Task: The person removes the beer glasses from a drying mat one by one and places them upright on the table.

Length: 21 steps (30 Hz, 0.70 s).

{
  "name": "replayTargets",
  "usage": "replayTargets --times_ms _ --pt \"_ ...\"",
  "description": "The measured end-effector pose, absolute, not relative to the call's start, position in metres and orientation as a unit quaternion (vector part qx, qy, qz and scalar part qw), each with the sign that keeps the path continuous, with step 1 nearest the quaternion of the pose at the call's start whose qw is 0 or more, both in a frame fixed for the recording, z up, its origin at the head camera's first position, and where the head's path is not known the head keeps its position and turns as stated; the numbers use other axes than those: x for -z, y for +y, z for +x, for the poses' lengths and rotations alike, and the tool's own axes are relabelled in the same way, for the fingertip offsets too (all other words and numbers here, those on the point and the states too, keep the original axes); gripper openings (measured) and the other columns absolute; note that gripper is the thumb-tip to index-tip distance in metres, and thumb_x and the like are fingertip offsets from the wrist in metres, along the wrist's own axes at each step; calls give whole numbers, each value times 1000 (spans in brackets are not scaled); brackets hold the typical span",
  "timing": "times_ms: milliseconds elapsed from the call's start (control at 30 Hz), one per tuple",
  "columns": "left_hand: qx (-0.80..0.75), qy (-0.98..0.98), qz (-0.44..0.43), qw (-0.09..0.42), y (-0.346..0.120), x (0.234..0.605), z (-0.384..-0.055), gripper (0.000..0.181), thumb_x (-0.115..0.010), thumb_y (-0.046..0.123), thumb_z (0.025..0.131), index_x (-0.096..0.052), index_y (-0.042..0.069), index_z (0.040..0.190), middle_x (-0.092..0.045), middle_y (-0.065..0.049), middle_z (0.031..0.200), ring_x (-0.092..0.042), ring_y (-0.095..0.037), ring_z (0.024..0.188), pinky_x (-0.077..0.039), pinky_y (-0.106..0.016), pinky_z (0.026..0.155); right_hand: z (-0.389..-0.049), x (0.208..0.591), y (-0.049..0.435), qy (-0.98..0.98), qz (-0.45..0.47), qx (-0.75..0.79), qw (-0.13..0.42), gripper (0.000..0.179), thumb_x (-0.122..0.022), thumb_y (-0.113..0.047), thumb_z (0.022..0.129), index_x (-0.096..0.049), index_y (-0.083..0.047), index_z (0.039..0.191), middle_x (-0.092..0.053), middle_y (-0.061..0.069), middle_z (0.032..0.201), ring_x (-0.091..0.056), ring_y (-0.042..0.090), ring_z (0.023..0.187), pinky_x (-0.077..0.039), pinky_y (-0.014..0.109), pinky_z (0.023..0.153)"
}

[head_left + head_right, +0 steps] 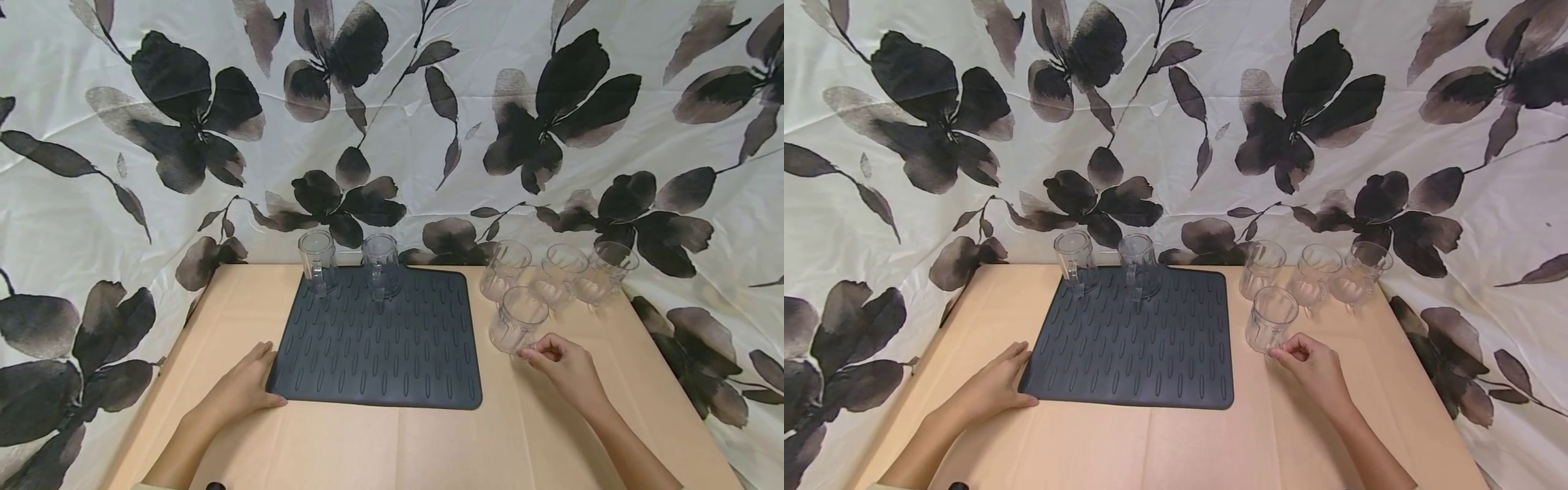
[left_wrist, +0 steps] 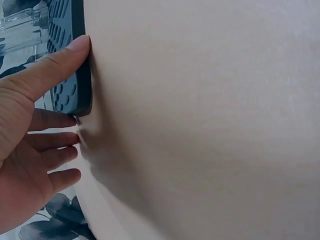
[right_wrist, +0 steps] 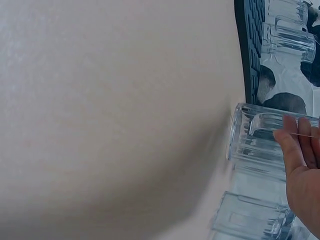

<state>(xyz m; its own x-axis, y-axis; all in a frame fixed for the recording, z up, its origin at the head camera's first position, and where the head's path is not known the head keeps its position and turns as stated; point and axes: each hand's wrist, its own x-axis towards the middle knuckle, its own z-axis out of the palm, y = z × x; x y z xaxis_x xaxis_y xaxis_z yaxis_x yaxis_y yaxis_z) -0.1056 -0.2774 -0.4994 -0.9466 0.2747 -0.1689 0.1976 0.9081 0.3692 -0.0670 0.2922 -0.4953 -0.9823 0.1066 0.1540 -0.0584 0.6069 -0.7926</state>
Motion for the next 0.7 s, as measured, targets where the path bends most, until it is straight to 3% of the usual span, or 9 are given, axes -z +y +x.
replayTargets --times_ms 267,700 --pt "-186 968 119 119 -279 503 -107 106 -97 37 66 -48 -19 141 -35 -39 156 -30 -57 147 -39 -68 112 -68 494 294 -889 -23 -454 44 23 -80 -24 92 -68 -5 88 -78 11 86 -64 -2 71 -50 19 60" --pt "-193 965 123 130 -278 502 -110 108 -97 35 67 -44 -20 143 -32 -36 160 -33 -57 146 -39 -68 112 -72 492 297 -891 4 -453 30 20 -77 -22 95 -68 -5 91 -78 12 89 -66 -3 75 -52 18 62"
